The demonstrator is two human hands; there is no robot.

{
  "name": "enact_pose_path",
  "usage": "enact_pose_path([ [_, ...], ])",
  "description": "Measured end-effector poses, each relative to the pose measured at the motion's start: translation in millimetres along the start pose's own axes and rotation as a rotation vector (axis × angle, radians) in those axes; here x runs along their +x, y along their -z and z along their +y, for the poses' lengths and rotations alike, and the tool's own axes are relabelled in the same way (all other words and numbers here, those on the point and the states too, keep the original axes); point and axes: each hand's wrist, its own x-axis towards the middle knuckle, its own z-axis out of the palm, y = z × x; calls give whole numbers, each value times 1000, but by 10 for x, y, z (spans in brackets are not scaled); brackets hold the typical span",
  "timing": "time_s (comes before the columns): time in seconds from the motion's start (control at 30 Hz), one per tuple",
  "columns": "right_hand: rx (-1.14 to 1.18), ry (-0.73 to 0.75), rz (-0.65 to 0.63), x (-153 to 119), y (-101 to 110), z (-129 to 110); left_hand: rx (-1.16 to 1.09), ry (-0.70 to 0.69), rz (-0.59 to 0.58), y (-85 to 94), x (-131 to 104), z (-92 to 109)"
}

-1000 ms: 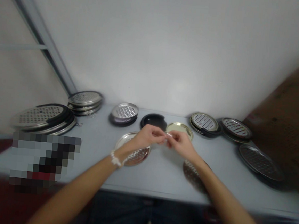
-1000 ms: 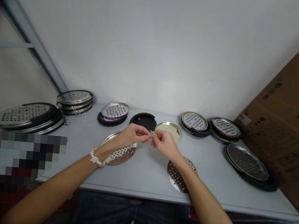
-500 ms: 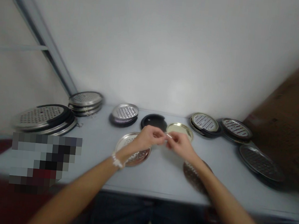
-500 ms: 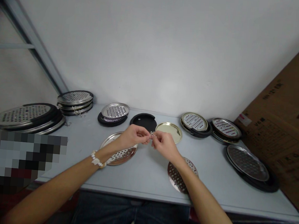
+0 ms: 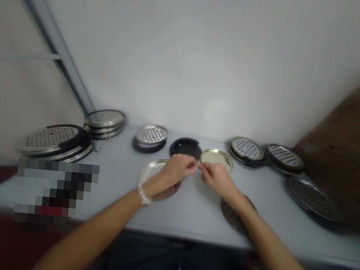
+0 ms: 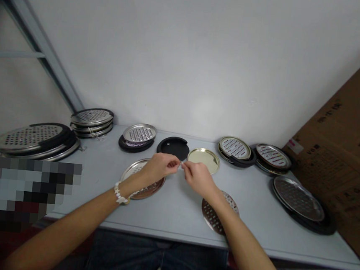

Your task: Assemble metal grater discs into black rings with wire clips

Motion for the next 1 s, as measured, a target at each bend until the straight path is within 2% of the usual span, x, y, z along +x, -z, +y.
enact_pose_path([
  [0.2, -32, -6, -9, -8, -8, -25, 53, -27, -19, 7, 3, -23],
  [0.43, -17, -13, 37, -8, -2, -48, 118, -39, -34, 31, -7, 35],
  [1.0, -134, 19, -41, -15, 6, -41, 200, -62, -50, -63, -12, 7],
])
